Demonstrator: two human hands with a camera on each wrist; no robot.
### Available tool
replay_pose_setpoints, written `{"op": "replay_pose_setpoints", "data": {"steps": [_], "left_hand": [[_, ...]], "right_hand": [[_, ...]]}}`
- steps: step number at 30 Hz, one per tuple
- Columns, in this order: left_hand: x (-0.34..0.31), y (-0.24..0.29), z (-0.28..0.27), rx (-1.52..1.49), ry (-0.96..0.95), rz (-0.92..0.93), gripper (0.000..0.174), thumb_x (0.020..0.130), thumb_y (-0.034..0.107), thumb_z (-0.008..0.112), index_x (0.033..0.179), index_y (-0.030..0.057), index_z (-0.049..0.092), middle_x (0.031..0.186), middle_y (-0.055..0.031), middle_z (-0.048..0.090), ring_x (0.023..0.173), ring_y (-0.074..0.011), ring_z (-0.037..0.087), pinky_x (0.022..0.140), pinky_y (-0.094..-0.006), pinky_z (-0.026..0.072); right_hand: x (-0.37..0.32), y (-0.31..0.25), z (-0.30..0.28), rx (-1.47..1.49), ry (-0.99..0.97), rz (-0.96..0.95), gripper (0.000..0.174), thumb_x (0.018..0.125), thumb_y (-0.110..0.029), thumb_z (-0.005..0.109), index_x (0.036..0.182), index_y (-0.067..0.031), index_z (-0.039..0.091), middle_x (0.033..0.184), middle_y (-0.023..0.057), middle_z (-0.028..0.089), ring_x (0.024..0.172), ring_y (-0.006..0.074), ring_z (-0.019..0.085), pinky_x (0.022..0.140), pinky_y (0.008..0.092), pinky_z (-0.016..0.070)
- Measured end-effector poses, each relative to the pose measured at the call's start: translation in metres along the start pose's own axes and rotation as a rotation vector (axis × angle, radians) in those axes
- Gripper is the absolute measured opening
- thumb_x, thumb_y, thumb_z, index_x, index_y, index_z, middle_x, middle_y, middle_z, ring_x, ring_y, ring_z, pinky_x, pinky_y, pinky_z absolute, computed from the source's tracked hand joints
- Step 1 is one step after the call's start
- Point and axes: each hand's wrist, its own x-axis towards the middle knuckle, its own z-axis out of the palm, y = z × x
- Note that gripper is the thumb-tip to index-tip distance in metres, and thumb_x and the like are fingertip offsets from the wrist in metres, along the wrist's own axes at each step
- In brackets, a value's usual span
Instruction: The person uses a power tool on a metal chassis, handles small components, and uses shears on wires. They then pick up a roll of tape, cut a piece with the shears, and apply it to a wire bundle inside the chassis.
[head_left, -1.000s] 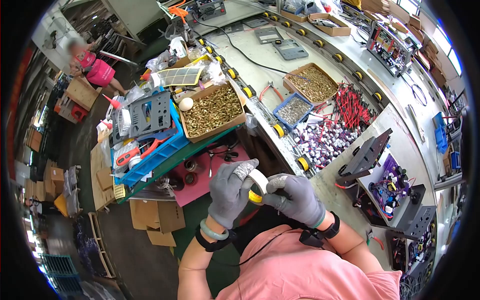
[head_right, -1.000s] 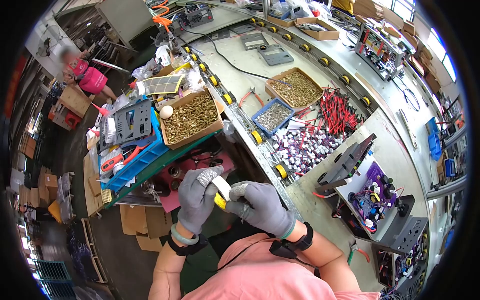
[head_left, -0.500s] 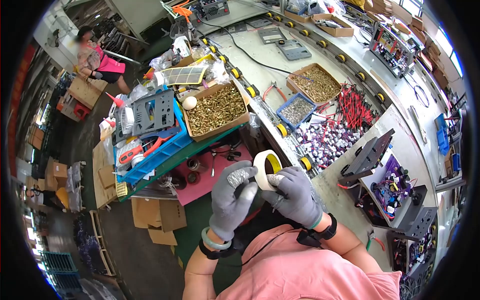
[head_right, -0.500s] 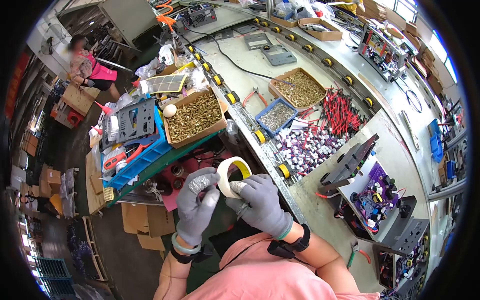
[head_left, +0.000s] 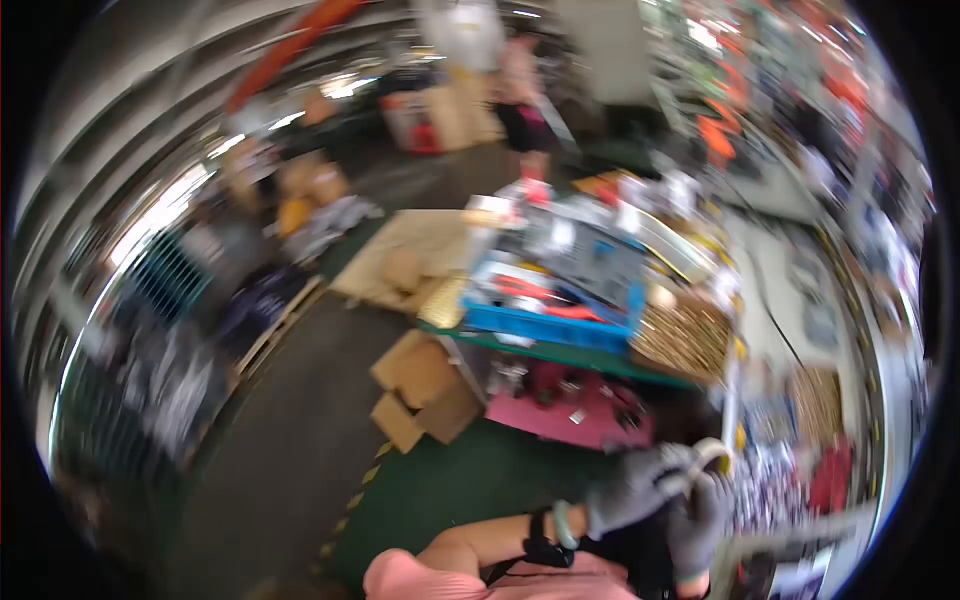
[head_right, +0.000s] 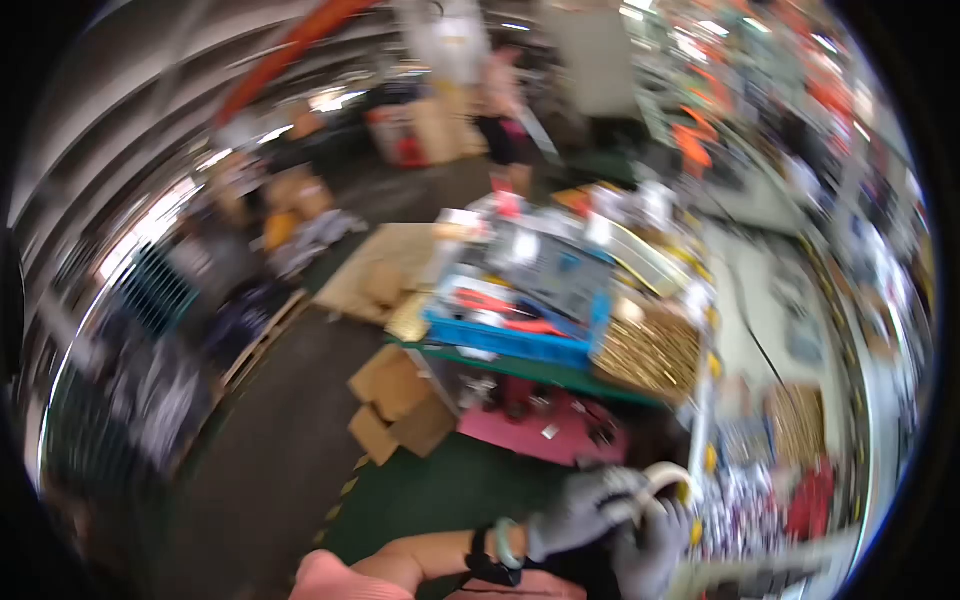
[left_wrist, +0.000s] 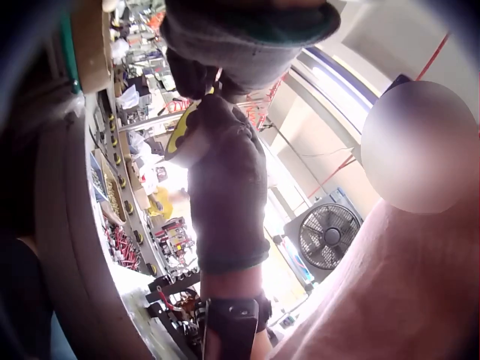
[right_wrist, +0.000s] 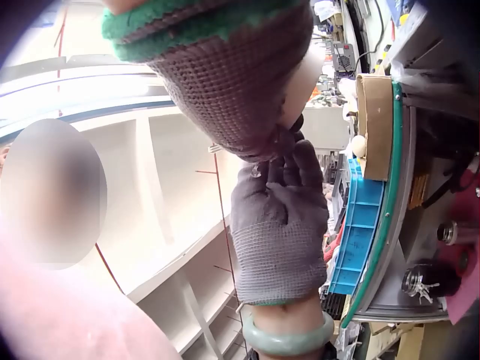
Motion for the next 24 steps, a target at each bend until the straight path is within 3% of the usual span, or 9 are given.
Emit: {"op": "replay_pose_setpoints", "data": {"steps": [1, 3, 5, 7, 8, 16, 19, 23, 24], "left_hand": [[-0.005, -0.006, 0.001, -0.051, 0.024, -0.029, 0.025, 0.082, 0.0, 0.074, 0.106, 0.0019, 0.066, 0.099, -0.0098, 0.071, 0.088, -0.0238, 0.07, 0.078, -0.0318, 0.0552], [-0.008, 0.002, -0.003, -0.052, 0.074, -0.065, 0.023, 0.084, -0.001, 0.072, 0.106, -0.0001, 0.066, 0.094, -0.0103, 0.072, 0.084, -0.0229, 0.072, 0.073, -0.0315, 0.0558], [-0.013, -0.004, -0.005, -0.133, 0.095, -0.099, 0.022, 0.085, -0.001, 0.07, 0.107, 0.0005, 0.066, 0.095, -0.0102, 0.072, 0.085, -0.0226, 0.071, 0.077, -0.032, 0.0557], [-0.022, -0.007, -0.01, -0.103, 0.096, -0.113, 0.022, 0.086, -0.001, 0.069, 0.108, 0.0004, 0.065, 0.098, -0.0105, 0.072, 0.089, -0.0223, 0.071, 0.079, -0.0318, 0.0553], [-0.026, -0.006, -0.012, -0.077, 0.093, -0.125, 0.021, 0.087, 0.0, 0.068, 0.108, 0.0003, 0.065, 0.101, -0.0107, 0.071, 0.092, -0.0221, 0.07, 0.082, -0.0317, 0.055], [-0.022, 0.0, 0.0, -0.019, 0.017, -0.035, 0.046, 0.09, 0.0, 0.065, 0.135, 0.0005, 0.055, 0.123, -0.014, 0.065, 0.109, -0.0242, 0.065, 0.094, -0.0335, 0.0514], [-0.02, 0.001, -0.002, -0.021, -0.038, -0.079, 0.044, 0.091, 0.001, 0.063, 0.133, -0.0027, 0.053, 0.129, -0.0177, 0.062, 0.118, -0.0279, 0.062, 0.099, -0.035, 0.0492], [-0.015, 0.008, -0.014, -0.141, -0.072, -0.234, 0.043, 0.086, -0.002, 0.066, 0.127, -0.0017, 0.055, 0.115, -0.0144, 0.064, 0.108, -0.0273, 0.064, 0.094, -0.0333, 0.0497], [-0.016, 0.01, -0.012, -0.118, -0.006, -0.194, 0.036, 0.085, -0.002, 0.067, 0.12, -0.0008, 0.057, 0.106, -0.0124, 0.064, 0.099, -0.026, 0.065, 0.089, -0.0326, 0.0506]], "right_hand": [[0.0, 0.003, 0.003, 0.04, -0.026, 0.041, 0.019, 0.076, -0.002, 0.063, 0.095, -0.002, 0.061, 0.085, 0.0172, 0.059, 0.083, 0.0402, 0.055, 0.076, 0.0479, 0.0439], [0.006, -0.009, -0.01, -0.123, -0.119, -0.007, 0.02, 0.089, -0.009, 0.068, 0.107, -0.0006, 0.067, 0.098, 0.0172, 0.068, 0.092, 0.0358, 0.063, 0.085, 0.0411, 0.0509], [0.009, -0.009, -0.001, -0.081, -0.138, 0.045, 0.017, 0.083, -0.011, 0.069, 0.1, -0.0052, 0.07, 0.101, 0.0155, 0.067, 0.099, 0.0364, 0.061, 0.086, 0.0414, 0.051], [0.009, -0.013, 0.015, -0.097, 0.0, -0.122, 0.015, 0.078, -0.004, 0.062, 0.093, -0.0013, 0.061, 0.083, 0.0169, 0.057, 0.082, 0.0401, 0.055, 0.076, 0.0475, 0.0437], [0.01, -0.019, 0.013, -0.072, -0.038, -0.081, 0.012, 0.081, -0.006, 0.061, 0.091, -0.0007, 0.059, 0.079, 0.0168, 0.055, 0.08, 0.0395, 0.053, 0.074, 0.0476, 0.0427], [0.004, -0.009, 0.009, -0.029, 0.025, -0.015, 0.016, 0.084, -0.009, 0.063, 0.095, 0.0012, 0.061, 0.076, 0.0158, 0.053, 0.072, 0.0355, 0.052, 0.066, 0.0444, 0.0405], [0.006, -0.006, 0.009, -0.072, 0.045, -0.071, 0.018, 0.082, -0.009, 0.064, 0.097, 0.0016, 0.061, 0.077, 0.0158, 0.054, 0.073, 0.0358, 0.052, 0.067, 0.0442, 0.0411], [0.004, -0.011, 0.012, -0.1, 0.029, -0.069, 0.019, 0.08, -0.008, 0.064, 0.096, 0.0021, 0.061, 0.08, 0.016, 0.055, 0.077, 0.0366, 0.053, 0.071, 0.0439, 0.0417], [0.003, -0.014, 0.01, -0.081, -0.031, 0.03, 0.02, 0.079, -0.007, 0.064, 0.096, 0.002, 0.061, 0.082, 0.0166, 0.056, 0.08, 0.0375, 0.053, 0.074, 0.0441, 0.0422]]}}
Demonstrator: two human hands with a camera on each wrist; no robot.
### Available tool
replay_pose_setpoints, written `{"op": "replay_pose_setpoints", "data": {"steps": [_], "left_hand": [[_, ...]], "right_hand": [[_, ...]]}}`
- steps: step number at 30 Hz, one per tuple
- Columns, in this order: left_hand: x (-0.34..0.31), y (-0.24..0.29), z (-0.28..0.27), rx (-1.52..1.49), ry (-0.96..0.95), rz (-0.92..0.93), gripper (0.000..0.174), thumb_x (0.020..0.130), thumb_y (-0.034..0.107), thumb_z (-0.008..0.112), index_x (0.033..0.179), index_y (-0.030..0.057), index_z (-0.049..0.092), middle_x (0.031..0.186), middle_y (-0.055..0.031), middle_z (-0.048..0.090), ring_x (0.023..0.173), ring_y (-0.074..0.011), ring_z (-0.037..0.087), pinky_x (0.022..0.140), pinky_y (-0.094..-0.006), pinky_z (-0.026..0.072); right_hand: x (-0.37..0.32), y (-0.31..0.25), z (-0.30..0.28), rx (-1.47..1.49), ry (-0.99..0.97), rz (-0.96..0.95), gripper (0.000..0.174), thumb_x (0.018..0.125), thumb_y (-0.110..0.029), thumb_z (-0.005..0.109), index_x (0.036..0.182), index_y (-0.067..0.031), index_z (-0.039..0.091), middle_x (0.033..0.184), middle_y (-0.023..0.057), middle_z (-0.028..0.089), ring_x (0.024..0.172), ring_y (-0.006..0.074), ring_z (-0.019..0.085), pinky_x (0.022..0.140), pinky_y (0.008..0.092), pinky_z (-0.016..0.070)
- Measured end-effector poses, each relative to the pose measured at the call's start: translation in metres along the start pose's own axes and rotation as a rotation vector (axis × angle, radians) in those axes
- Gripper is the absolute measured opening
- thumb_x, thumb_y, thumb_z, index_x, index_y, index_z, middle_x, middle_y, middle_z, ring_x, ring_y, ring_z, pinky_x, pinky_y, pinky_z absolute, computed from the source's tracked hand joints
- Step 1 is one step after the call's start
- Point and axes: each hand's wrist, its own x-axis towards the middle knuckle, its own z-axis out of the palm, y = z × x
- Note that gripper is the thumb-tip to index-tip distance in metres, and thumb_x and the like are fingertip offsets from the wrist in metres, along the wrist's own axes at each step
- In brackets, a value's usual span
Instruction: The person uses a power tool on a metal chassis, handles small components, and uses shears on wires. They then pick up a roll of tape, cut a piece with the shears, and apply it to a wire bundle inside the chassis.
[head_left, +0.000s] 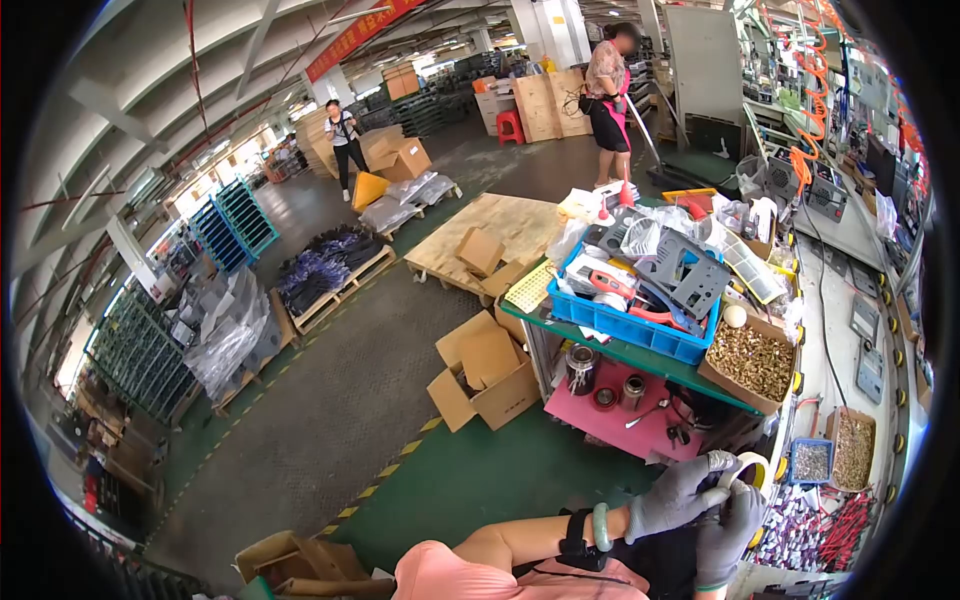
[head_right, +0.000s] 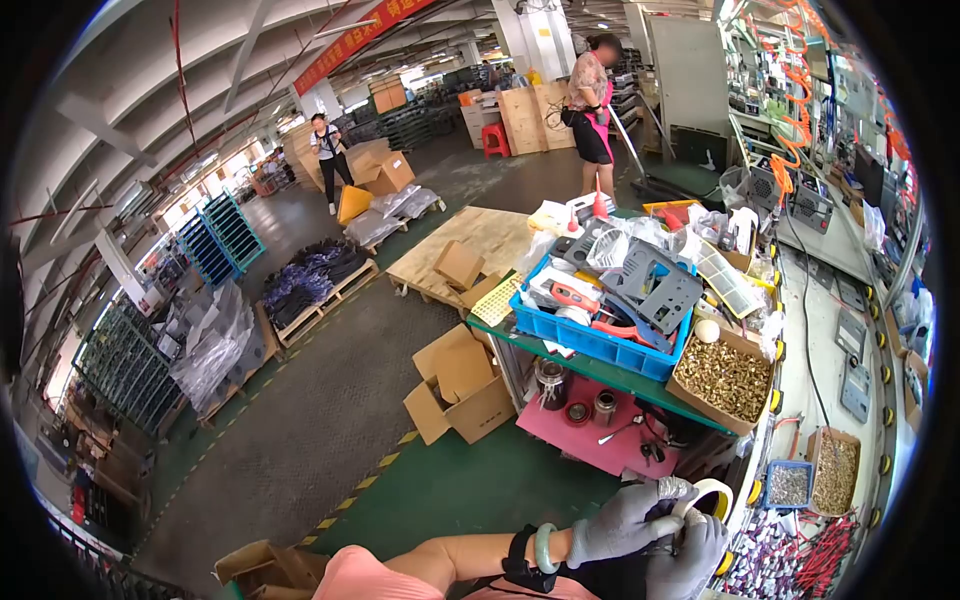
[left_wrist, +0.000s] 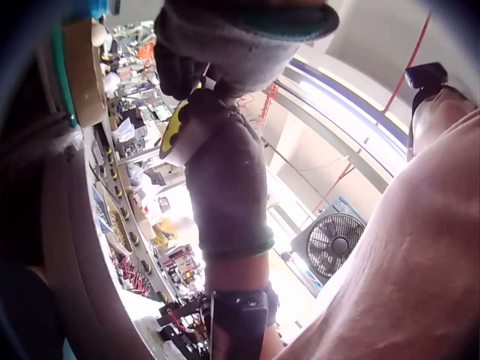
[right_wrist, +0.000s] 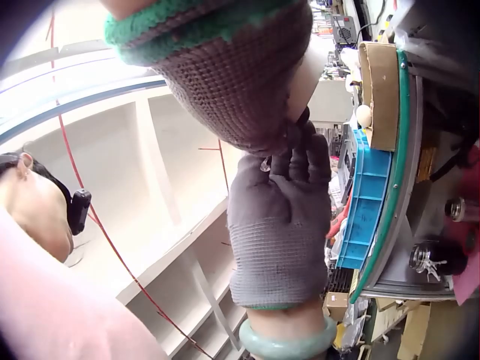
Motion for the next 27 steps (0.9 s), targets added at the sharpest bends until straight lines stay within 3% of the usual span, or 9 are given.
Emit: {"op": "replay_pose_setpoints", "data": {"steps": [4, 7, 10, 12, 13, 15, 18, 21, 27], "left_hand": [[-0.008, -0.013, 0.0, 0.039, 0.023, 0.075, 0.034, 0.085, 0.0, 0.07, 0.117, 0.0004, 0.059, 0.099, -0.0098, 0.068, 0.09, -0.021, 0.068, 0.082, -0.0327, 0.0539], [-0.012, -0.017, 0.006, 0.047, 0.111, 0.095, 0.029, 0.085, 0.0, 0.071, 0.111, 0.0006, 0.059, 0.092, -0.0083, 0.067, 0.083, -0.0203, 0.067, 0.078, -0.0327, 0.0542], [-0.011, -0.012, 0.004, 0.063, 0.072, 0.048, 0.031, 0.085, 0.001, 0.071, 0.115, 0.0013, 0.06, 0.104, -0.0115, 0.067, 0.093, -0.0237, 0.067, 0.082, -0.0329, 0.0541], [0.002, 0.008, 0.001, 0.295, 0.185, 0.239, 0.034, 0.087, 0.002, 0.069, 0.12, 0.0022, 0.061, 0.119, -0.0142, 0.063, 0.105, -0.0295, 0.064, 0.089, -0.0362, 0.0526], [0.003, 0.008, -0.001, 0.295, 0.185, 0.236, 0.034, 0.087, 0.002, 0.069, 0.12, 0.0022, 0.061, 0.119, -0.0142, 0.063, 0.105, -0.0295, 0.064, 0.089, -0.0362, 0.0526], [0.002, 0.003, -0.004, 0.357, 0.055, 0.259, 0.037, 0.087, 0.005, 0.069, 0.123, 0.0036, 0.061, 0.13, -0.015, 0.058, 0.113, -0.0334, 0.061, 0.096, -0.0402, 0.0499], [-0.002, -0.002, -0.007, 0.451, 0.012, 0.334, 0.034, 0.086, 0.008, 0.069, 0.12, 0.0044, 0.063, 0.126, -0.0138, 0.06, 0.111, -0.0331, 0.061, 0.097, -0.0428, 0.0491], [-0.009, -0.005, -0.003, 0.464, 0.029, 0.291, 0.033, 0.086, 0.008, 0.07, 0.119, 0.0052, 0.064, 0.123, -0.0126, 0.061, 0.109, -0.0323, 0.062, 0.094, -0.0426, 0.0502], [-0.001, 0.005, -0.004, 0.461, 0.034, 0.349, 0.038, 0.085, 0.006, 0.069, 0.123, 0.0061, 0.063, 0.117, -0.0119, 0.061, 0.106, -0.0329, 0.062, 0.091, -0.0421, 0.0513]], "right_hand": [[0.001, -0.01, -0.002, 0.033, -0.063, 0.052, 0.02, 0.079, -0.007, 0.063, 0.098, 0.0016, 0.061, 0.084, 0.0173, 0.057, 0.082, 0.0387, 0.054, 0.075, 0.0455, 0.0425], [0.002, -0.01, 0.0, -0.05, -0.011, -0.094, 0.019, 0.082, -0.007, 0.062, 0.099, 0.0014, 0.06, 0.086, 0.0177, 0.058, 0.084, 0.0394, 0.054, 0.076, 0.0471, 0.0427], [0.0, -0.006, 0.001, -0.02, -0.039, -0.061, 0.019, 0.083, -0.008, 0.061, 0.1, 0.0011, 0.06, 0.088, 0.0182, 0.058, 0.084, 0.0395, 0.055, 0.076, 0.0481, 0.0426], [-0.002, -0.002, 0.002, -0.02, -0.019, -0.013, 0.019, 0.083, -0.008, 0.061, 0.1, 0.0009, 0.06, 0.087, 0.0182, 0.058, 0.084, 0.0392, 0.055, 0.075, 0.0469, 0.0429], [-0.003, -0.002, 0.002, -0.02, -0.022, -0.011, 0.019, 0.083, -0.008, 0.061, 0.1, 0.0009, 0.06, 0.087, 0.0182, 0.058, 0.084, 0.0392, 0.055, 0.075, 0.0469, 0.0429], [-0.003, -0.001, 0.002, 0.026, -0.036, -0.002, 0.017, 0.082, -0.006, 0.06, 0.097, 0.0013, 0.059, 0.083, 0.0178, 0.056, 0.081, 0.0385, 0.054, 0.074, 0.0459, 0.0428], [-0.008, 0.002, 0.002, -0.038, -0.064, 0.023, 0.012, 0.08, -0.005, 0.06, 0.089, 0.0012, 0.056, 0.078, 0.0171, 0.053, 0.077, 0.0381, 0.052, 0.071, 0.0458, 0.0416], [-0.008, -0.002, 0.004, -0.023, -0.059, 0.07, 0.01, 0.079, -0.004, 0.059, 0.084, 0.0008, 0.052, 0.076, 0.0172, 0.05, 0.075, 0.0385, 0.051, 0.069, 0.047, 0.0401], [-0.006, 0.0, 0.003, -0.019, -0.037, 0.018, 0.011, 0.078, -0.005, 0.06, 0.083, 0.0005, 0.052, 0.076, 0.0177, 0.051, 0.076, 0.0391, 0.051, 0.07, 0.0476, 0.0397]]}}
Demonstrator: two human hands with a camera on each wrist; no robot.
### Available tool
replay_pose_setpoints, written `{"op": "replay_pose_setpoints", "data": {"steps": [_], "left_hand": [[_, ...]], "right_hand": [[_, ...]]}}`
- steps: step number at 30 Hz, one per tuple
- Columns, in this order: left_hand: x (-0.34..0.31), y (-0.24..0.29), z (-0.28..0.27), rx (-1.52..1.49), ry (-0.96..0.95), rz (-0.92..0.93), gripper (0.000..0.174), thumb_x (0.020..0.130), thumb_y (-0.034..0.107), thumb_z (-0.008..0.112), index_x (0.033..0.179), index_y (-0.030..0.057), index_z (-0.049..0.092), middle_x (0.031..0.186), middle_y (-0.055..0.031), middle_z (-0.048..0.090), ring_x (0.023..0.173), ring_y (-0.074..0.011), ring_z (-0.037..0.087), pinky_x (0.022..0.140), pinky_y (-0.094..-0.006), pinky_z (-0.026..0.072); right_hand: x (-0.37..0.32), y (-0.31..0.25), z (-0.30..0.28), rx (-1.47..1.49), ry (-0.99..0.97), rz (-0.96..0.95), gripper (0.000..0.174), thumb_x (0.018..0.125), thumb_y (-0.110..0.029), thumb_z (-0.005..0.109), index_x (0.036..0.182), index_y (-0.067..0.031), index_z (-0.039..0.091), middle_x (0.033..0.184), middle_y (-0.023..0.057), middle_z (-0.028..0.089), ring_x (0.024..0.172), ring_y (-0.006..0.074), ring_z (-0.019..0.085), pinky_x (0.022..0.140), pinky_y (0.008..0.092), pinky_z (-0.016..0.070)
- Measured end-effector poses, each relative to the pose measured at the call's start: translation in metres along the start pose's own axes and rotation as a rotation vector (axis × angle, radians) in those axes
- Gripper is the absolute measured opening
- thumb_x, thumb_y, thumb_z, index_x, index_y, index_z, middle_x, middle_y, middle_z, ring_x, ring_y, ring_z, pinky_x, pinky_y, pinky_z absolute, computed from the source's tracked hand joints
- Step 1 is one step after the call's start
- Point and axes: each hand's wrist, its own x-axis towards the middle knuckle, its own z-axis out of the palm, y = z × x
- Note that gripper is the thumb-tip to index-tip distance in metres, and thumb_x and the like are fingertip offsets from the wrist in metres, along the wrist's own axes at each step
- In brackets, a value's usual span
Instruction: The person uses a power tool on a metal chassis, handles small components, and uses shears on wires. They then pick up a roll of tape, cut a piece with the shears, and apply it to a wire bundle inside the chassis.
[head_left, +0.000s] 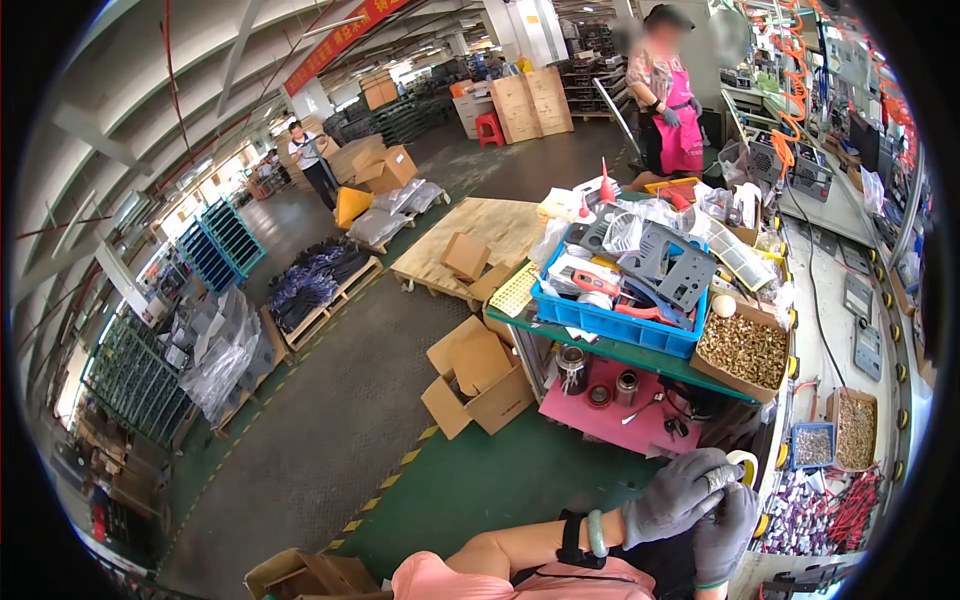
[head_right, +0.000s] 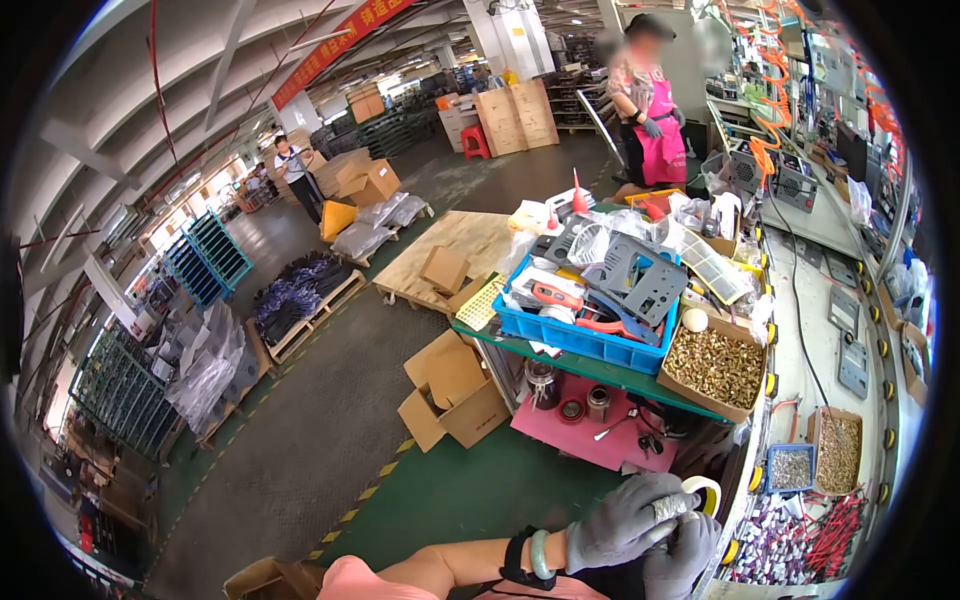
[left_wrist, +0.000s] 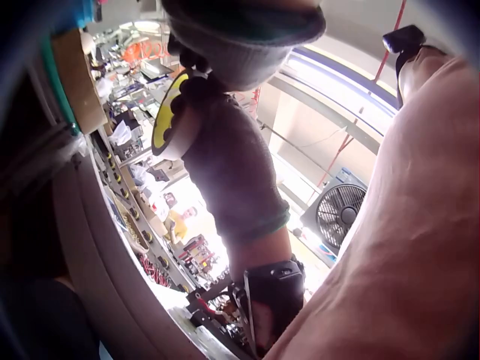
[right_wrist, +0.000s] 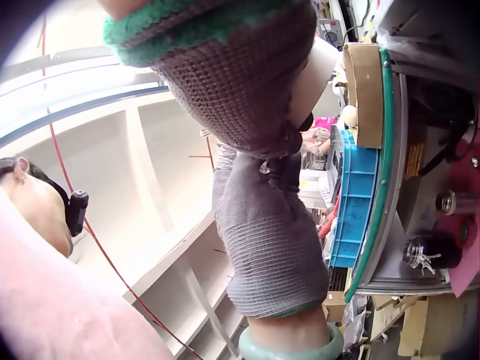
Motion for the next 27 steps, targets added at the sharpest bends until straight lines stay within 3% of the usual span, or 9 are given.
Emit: {"op": "replay_pose_setpoints", "data": {"steps": [3, 8, 10, 14, 16, 17, 21, 24, 27], "left_hand": [[0.007, -0.002, 0.001, -0.081, -0.099, 0.023, 0.04, 0.088, 0.006, 0.061, 0.128, 0.0028, 0.058, 0.119, -0.0139, 0.059, 0.11, -0.035, 0.058, 0.094, -0.0434, 0.0489], [0.003, -0.003, 0.001, 0.053, -0.187, 0.07, 0.047, 0.084, 0.005, 0.06, 0.131, 0.0012, 0.056, 0.119, -0.0139, 0.059, 0.111, -0.0341, 0.057, 0.096, -0.0434, 0.0475], [0.0, -0.006, 0.003, 0.017, -0.23, 0.029, 0.043, 0.089, 0.009, 0.06, 0.132, 0.0068, 0.058, 0.111, -0.0126, 0.057, 0.104, -0.0337, 0.058, 0.095, -0.0446, 0.0482], [-0.002, -0.004, 0.004, 0.017, -0.165, 0.004, 0.042, 0.09, 0.009, 0.06, 0.132, 0.0071, 0.058, 0.112, -0.0117, 0.057, 0.103, -0.0332, 0.059, 0.093, -0.0436, 0.0486], [0.006, -0.002, 0.002, -0.051, -0.044, 0.001, 0.042, 0.091, 0.009, 0.061, 0.133, 0.0085, 0.058, 0.111, -0.0107, 0.057, 0.102, -0.0325, 0.059, 0.092, -0.0429, 0.0488], [0.007, 0.0, -0.004, -0.045, -0.123, -0.019, 0.039, 0.092, 0.005, 0.057, 0.13, 0.0048, 0.056, 0.117, -0.0119, 0.058, 0.111, -0.034, 0.058, 0.095, -0.0436, 0.0483], [0.002, -0.006, -0.007, -0.015, -0.271, -0.089, 0.04, 0.09, 0.005, 0.058, 0.129, 0.0047, 0.057, 0.12, -0.0126, 0.058, 0.11, -0.0337, 0.058, 0.095, -0.0421, 0.0483], [0.002, -0.009, -0.001, -0.045, -0.19, 0.017, 0.04, 0.091, 0.012, 0.06, 0.131, 0.0081, 0.061, 0.11, -0.0114, 0.057, 0.104, -0.0323, 0.058, 0.092, -0.0434, 0.0485], [-0.002, -0.009, 0.006, -0.065, -0.192, -0.013, 0.041, 0.087, 0.008, 0.064, 0.128, 0.0069, 0.062, 0.109, -0.0115, 0.058, 0.101, -0.0325, 0.06, 0.09, -0.0425, 0.0496]], "right_hand": [[-0.001, -0.001, 0.001, 0.013, 0.035, -0.014, 0.012, 0.079, -0.006, 0.061, 0.082, 0.0001, 0.051, 0.076, 0.0186, 0.052, 0.076, 0.0395, 0.051, 0.069, 0.0477, 0.0396], [-0.003, 0.0, 0.001, 0.093, -0.009, 0.045, 0.012, 0.081, -0.006, 0.06, 0.079, -0.0003, 0.05, 0.075, 0.02, 0.052, 0.076, 0.0403, 0.052, 0.068, 0.0471, 0.0394], [-0.004, -0.001, 0.001, 0.087, 0.008, 0.058, 0.012, 0.081, -0.006, 0.06, 0.079, -0.0004, 0.05, 0.074, 0.0197, 0.052, 0.075, 0.0403, 0.052, 0.068, 0.0471, 0.0393], [-0.002, -0.002, 0.003, 0.082, 0.0, 0.057, 0.008, 0.08, -0.003, 0.058, 0.081, 0.0004, 0.051, 0.076, 0.0194, 0.052, 0.076, 0.04, 0.051, 0.067, 0.0464, 0.0394], [-0.002, -0.001, 0.002, 0.057, -0.012, 0.045, 0.008, 0.079, -0.002, 0.057, 0.082, 0.0005, 0.051, 0.076, 0.019, 0.051, 0.076, 0.0398, 0.051, 0.068, 0.0463, 0.0395], [-0.002, 0.0, 0.002, 0.031, -0.019, 0.035, 0.008, 0.078, -0.002, 0.057, 0.082, 0.0006, 0.051, 0.076, 0.0187, 0.051, 0.075, 0.0397, 0.051, 0.068, 0.0462, 0.0396], [-0.003, -0.004, 0.001, 0.004, -0.026, -0.026, 0.01, 0.076, -0.001, 0.057, 0.08, -0.0004, 0.048, 0.074, 0.0178, 0.048, 0.074, 0.0389, 0.048, 0.067, 0.0469, 0.0379], [-0.007, 0.0, 0.001, 0.023, -0.038, -0.004, 0.012, 0.075, -0.002, 0.059, 0.078, -0.0008, 0.047, 0.074, 0.0178, 0.047, 0.074, 0.0388, 0.047, 0.067, 0.0471, 0.0371], [-0.008, 0.0, -0.002, 0.0, -0.034, 0.026, 0.012, 0.073, 0.0, 0.057, 0.076, -0.0008, 0.045, 0.074, 0.0187, 0.047, 0.074, 0.0398, 0.047, 0.067, 0.0478, 0.036]]}}
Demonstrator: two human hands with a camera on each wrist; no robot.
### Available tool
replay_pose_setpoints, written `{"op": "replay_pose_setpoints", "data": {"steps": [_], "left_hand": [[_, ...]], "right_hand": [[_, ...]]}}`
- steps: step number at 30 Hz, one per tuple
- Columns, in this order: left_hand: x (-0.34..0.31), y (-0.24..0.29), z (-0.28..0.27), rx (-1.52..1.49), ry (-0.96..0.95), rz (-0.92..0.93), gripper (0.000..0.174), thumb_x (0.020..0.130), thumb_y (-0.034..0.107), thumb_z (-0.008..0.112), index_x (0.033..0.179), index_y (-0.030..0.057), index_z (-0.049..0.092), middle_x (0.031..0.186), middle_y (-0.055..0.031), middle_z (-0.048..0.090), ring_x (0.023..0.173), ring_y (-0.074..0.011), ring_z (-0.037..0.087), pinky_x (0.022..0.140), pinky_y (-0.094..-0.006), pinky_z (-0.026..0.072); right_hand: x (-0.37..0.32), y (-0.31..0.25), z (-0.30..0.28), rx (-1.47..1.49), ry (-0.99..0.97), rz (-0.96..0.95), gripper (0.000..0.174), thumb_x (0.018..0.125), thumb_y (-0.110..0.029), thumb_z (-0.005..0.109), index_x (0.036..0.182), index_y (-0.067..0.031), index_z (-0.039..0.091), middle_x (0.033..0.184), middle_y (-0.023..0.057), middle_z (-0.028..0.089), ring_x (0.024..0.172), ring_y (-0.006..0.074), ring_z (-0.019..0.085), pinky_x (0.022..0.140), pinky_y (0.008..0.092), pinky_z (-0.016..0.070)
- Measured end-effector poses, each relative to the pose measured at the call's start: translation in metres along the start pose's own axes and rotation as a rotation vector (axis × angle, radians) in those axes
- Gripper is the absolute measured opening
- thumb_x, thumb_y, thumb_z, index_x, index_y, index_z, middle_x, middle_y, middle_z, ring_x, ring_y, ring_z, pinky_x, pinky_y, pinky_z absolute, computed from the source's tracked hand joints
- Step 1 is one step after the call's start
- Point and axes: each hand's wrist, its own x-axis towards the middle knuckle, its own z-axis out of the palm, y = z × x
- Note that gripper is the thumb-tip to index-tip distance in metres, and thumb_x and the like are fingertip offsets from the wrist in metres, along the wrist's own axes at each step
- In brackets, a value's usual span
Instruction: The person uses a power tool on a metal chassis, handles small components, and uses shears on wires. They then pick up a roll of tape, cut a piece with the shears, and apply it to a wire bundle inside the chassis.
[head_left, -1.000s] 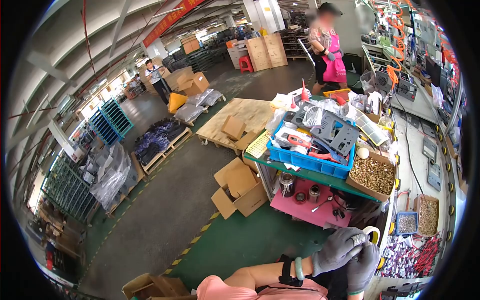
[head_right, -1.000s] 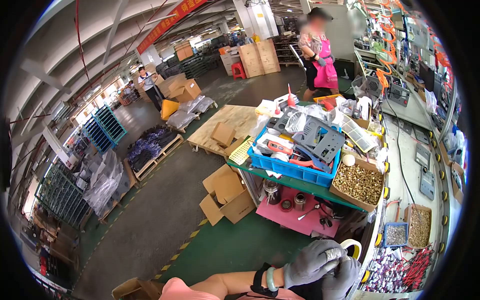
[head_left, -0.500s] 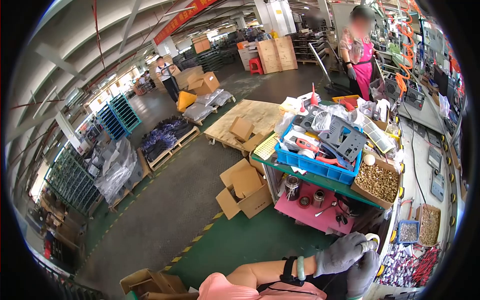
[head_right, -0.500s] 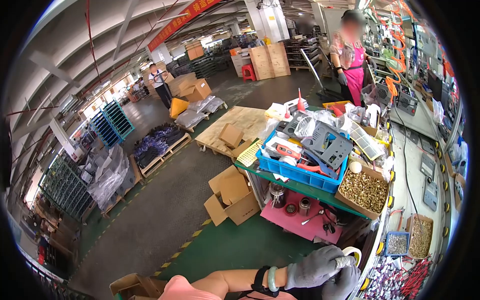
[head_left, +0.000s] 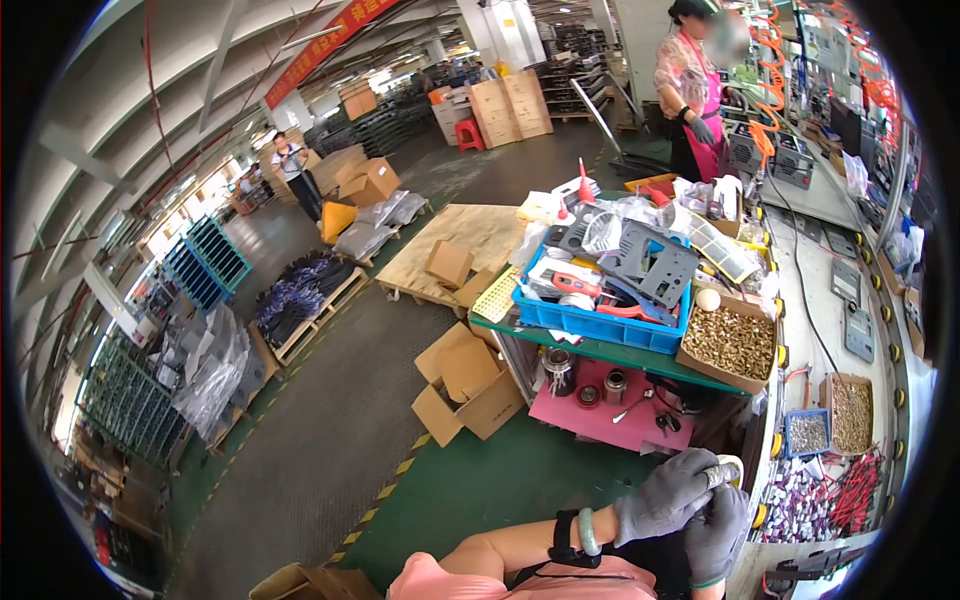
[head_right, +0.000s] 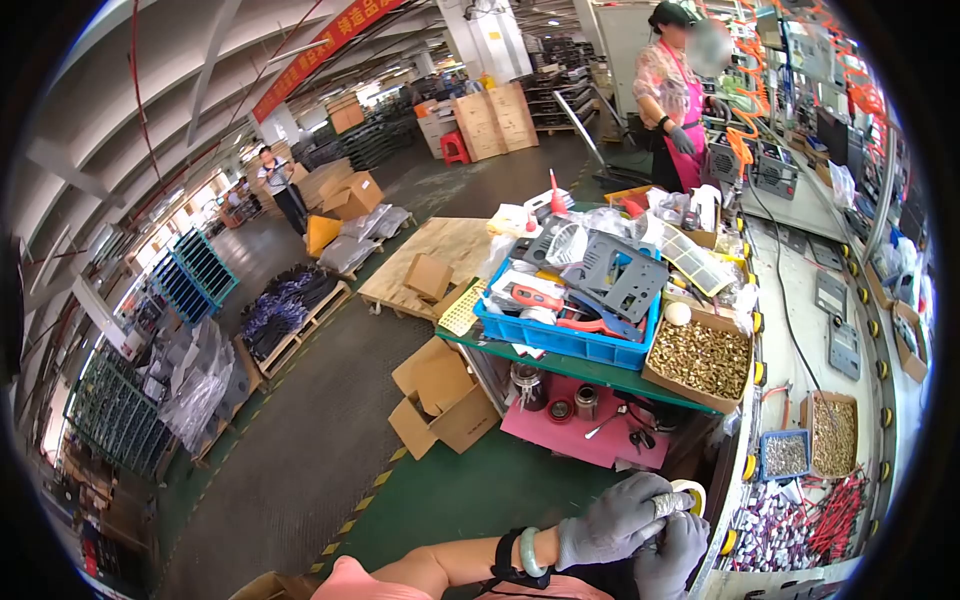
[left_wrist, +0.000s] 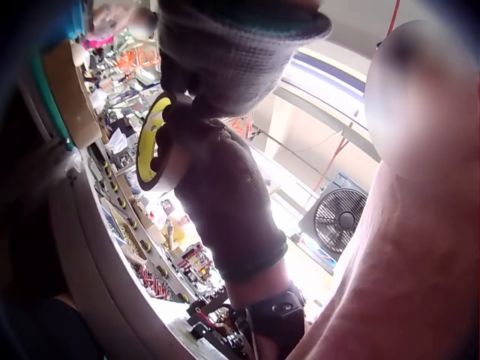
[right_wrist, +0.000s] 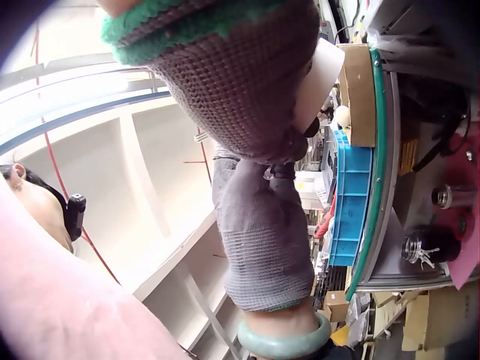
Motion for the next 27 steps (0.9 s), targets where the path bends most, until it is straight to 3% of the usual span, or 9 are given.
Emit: {"op": "replay_pose_setpoints", "data": {"steps": [5, 12, 16, 17, 19, 21, 23, 25, 27], "left_hand": [[-0.003, -0.001, 0.01, -0.005, -0.01, -0.032, 0.042, 0.084, 0.003, 0.066, 0.126, 0.0062, 0.063, 0.111, -0.0117, 0.059, 0.1, -0.0325, 0.061, 0.087, -0.0408, 0.0508], [0.01, -0.003, 0.008, -0.117, 0.046, -0.049, 0.03, 0.077, -0.001, 0.073, 0.106, 0.004, 0.065, 0.101, -0.0123, 0.067, 0.091, -0.0315, 0.066, 0.081, -0.0397, 0.0532], [0.008, 0.004, -0.002, -0.059, -0.136, -0.012, 0.019, 0.077, -0.001, 0.072, 0.092, 0.0054, 0.061, 0.092, -0.0109, 0.066, 0.083, -0.0301, 0.065, 0.073, -0.0397, 0.0538], [0.006, -0.002, 0.002, -0.043, -0.144, -0.059, 0.024, 0.076, -0.004, 0.067, 0.099, 0.0043, 0.062, 0.1, -0.0134, 0.065, 0.093, -0.0298, 0.065, 0.08, -0.0375, 0.0538], [0.025, -0.005, 0.002, -0.058, -0.206, 0.007, 0.036, 0.081, 0.011, 0.073, 0.114, 0.0025, 0.065, 0.111, -0.0157, 0.065, 0.108, -0.0334, 0.062, 0.094, -0.0423, 0.0491], [0.021, -0.018, 0.006, -0.363, -0.57, -0.174, 0.04, 0.083, 0.012, 0.069, 0.12, -0.0017, 0.063, 0.117, -0.017, 0.063, 0.116, -0.031, 0.058, 0.1, -0.0404, 0.0454], [0.019, -0.025, 0.013, -0.79, -1.035, -0.457, 0.036, 0.091, 0.017, 0.059, 0.12, -0.0046, 0.061, 0.113, -0.013, 0.063, 0.105, -0.0217, 0.059, 0.096, -0.0363, 0.0452], [0.021, 0.007, 0.022, -0.797, -1.052, -0.786, 0.036, 0.094, 0.023, 0.057, 0.117, -0.0049, 0.062, 0.105, -0.0092, 0.064, 0.096, -0.0175, 0.059, 0.089, -0.0331, 0.0457], [0.019, 0.005, 0.039, -0.918, -1.187, -0.756, 0.037, 0.094, 0.025, 0.056, 0.115, -0.0049, 0.062, 0.102, -0.0081, 0.064, 0.093, -0.0161, 0.059, 0.086, -0.0313, 0.045]], "right_hand": [[-0.002, 0.016, 0.006, 0.016, 0.034, -0.051, 0.012, 0.071, 0.001, 0.056, 0.075, -0.0004, 0.044, 0.074, 0.0198, 0.047, 0.075, 0.0411, 0.047, 0.067, 0.0493, 0.0356], [0.004, 0.011, -0.011, 0.038, -0.017, 0.008, 0.023, 0.07, 0.0, 0.061, 0.092, -0.0039, 0.063, 0.08, 0.0167, 0.061, 0.08, 0.0383, 0.058, 0.072, 0.0448, 0.0446], [-0.012, 0.023, -0.023, 0.095, -0.125, 0.086, 0.025, 0.075, -0.019, 0.071, 0.098, -0.0106, 0.066, 0.086, 0.0101, 0.063, 0.086, 0.0322, 0.061, 0.074, 0.0441, 0.0443], [-0.019, 0.032, -0.03, 0.116, -0.147, 0.08, 0.026, 0.079, -0.022, 0.071, 0.103, -0.011, 0.067, 0.087, 0.0102, 0.064, 0.086, 0.0319, 0.061, 0.073, 0.0433, 0.0443], [-0.032, 0.043, -0.048, 0.26, -0.231, 0.106, 0.027, 0.087, -0.022, 0.068, 0.109, -0.0058, 0.066, 0.092, 0.0137, 0.067, 0.086, 0.0326, 0.063, 0.074, 0.0432, 0.0471], [-0.06, 0.048, -0.051, 0.714, -0.207, 0.255, 0.032, 0.094, -0.025, 0.064, 0.116, -0.0013, 0.065, 0.089, 0.013, 0.067, 0.082, 0.0248, 0.063, 0.073, 0.0388, 0.0477], [-0.067, 0.047, -0.076, 0.921, -0.371, 0.416, 0.037, 0.098, -0.028, 0.059, 0.12, 0.0011, 0.063, 0.087, 0.0097, 0.065, 0.078, 0.0164, 0.057, 0.071, 0.0338, 0.0462], [-0.091, 0.058, -0.062, 0.994, -0.25, 0.458, 0.034, 0.098, -0.028, 0.057, 0.115, -0.0002, 0.066, 0.084, 0.0028, 0.062, 0.075, 0.0103, 0.052, 0.068, 0.0303, 0.0442], [-0.105, 0.049, -0.077, 1.063, -0.154, 0.52, 0.033, 0.098, -0.029, 0.057, 0.114, -0.0012, 0.066, 0.083, 0.0011, 0.062, 0.074, 0.0089, 0.052, 0.066, 0.0289, 0.0437]]}}
